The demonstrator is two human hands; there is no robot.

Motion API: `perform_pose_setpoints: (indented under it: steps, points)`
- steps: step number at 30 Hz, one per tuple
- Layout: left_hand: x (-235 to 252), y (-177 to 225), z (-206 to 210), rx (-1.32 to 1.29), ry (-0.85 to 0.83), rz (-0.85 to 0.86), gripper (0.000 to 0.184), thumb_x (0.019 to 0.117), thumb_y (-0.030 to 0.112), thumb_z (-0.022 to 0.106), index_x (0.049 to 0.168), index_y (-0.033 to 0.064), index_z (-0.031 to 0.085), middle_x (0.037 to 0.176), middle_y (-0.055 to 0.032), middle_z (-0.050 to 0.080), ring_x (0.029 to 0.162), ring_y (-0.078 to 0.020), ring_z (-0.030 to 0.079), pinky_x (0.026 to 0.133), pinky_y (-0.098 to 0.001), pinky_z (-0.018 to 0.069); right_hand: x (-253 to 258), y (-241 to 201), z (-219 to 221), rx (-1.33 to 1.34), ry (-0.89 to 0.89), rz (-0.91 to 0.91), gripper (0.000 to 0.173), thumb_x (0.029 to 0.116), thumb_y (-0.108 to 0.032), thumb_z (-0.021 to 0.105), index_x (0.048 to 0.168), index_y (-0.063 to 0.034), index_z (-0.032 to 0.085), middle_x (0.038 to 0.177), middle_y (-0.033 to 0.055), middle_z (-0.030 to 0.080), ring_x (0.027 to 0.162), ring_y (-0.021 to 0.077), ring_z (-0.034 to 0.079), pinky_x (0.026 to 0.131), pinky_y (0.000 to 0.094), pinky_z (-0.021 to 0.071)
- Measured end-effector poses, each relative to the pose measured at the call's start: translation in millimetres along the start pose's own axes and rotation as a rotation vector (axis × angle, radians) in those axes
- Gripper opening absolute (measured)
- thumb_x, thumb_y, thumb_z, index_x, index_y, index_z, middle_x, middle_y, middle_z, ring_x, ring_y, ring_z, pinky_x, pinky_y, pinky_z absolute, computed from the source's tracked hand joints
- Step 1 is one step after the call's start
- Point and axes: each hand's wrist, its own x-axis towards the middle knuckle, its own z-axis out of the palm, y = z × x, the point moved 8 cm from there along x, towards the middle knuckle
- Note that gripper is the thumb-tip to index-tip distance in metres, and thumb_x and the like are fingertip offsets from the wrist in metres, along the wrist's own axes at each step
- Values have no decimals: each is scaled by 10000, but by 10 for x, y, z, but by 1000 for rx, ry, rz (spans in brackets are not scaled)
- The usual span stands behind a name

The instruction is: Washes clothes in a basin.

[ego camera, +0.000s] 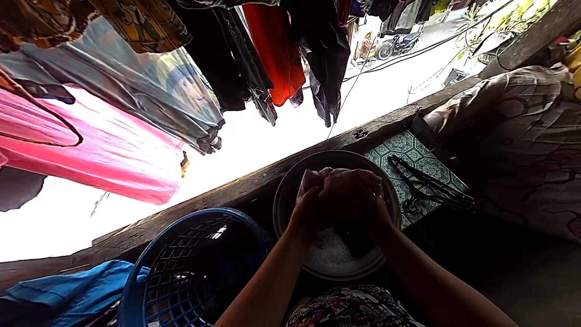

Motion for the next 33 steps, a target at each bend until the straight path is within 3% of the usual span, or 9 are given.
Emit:
perform_pose_setpoints:
  steps: [1,4,7,10,20,23,26,30,33]
  points:
    - [21,92,36,126,-24,83,383,978,67,505,1361,75,515,1149,-53,682,1023,-111,658,889,-317,562,0,85,-24,29,43,124,292,1028,-358,532,1178,-138,650,973,1,711,876,104,693,753,344,606]
    - [-17,371,308,644,-116,353,352,848,-17,670,1193,-35,602,1065,-80,673,972,-98,644,881,-300,554,2,240,20,63,-4,347,385,1079,-446,379,1227,-169,602,1001,-2,685,889,98,669,758,345,583]
    - [-133,443,537,971,-331,500,431,696,-35,776,1113,-32,667,1085,-181,664,1045,-274,630,924,-471,516,34,80,168,-204,-255,196,228,1073,-178,473,1194,-61,627,1001,44,676,898,96,657,794,311,573]
    - [-291,447,657,1126,-488,494,489,661,30,856,1121,30,692,1116,-186,642,1059,-320,620,902,-512,520,-23,-30,354,-117,-403,100,164,1013,-118,505,1019,-111,669,862,-35,667,799,27,640,708,235,555]
    - [-434,251,423,1352,-666,394,504,634,137,899,1097,147,700,1111,-81,655,1061,-240,617,905,-468,534,-162,567,387,-172,-624,156,172,970,-91,591,1113,-21,657,934,34,674,860,36,643,785,230,547]
    - [-406,389,242,1202,-517,438,562,638,21,841,1170,94,672,1136,-111,656,1057,-257,624,890,-475,544,-177,642,439,261,-470,540,266,1034,-363,436,945,-217,640,802,-57,671,746,42,655,656,258,562]
    - [-343,544,-266,765,-117,235,469,881,75,653,1339,122,563,1163,-84,661,975,-191,651,793,-397,573,-5,468,567,353,-394,608,271,1057,-323,440,1041,-158,654,893,6,711,830,105,693,741,301,594]
    - [-422,832,-984,189,164,51,396,993,476,547,1270,198,603,1080,-47,709,939,-179,701,721,-409,610,228,146,584,-105,-659,399,511,1029,-332,487,1527,-243,415,1424,35,573,1293,194,549,996,479,510]
    - [-741,1280,-1524,192,260,144,453,1080,479,332,1239,173,625,1041,-68,712,911,-192,701,718,-422,606,496,410,181,-712,-617,276,383,994,-212,655,1326,-30,603,1187,159,678,1072,279,656,902,504,546]
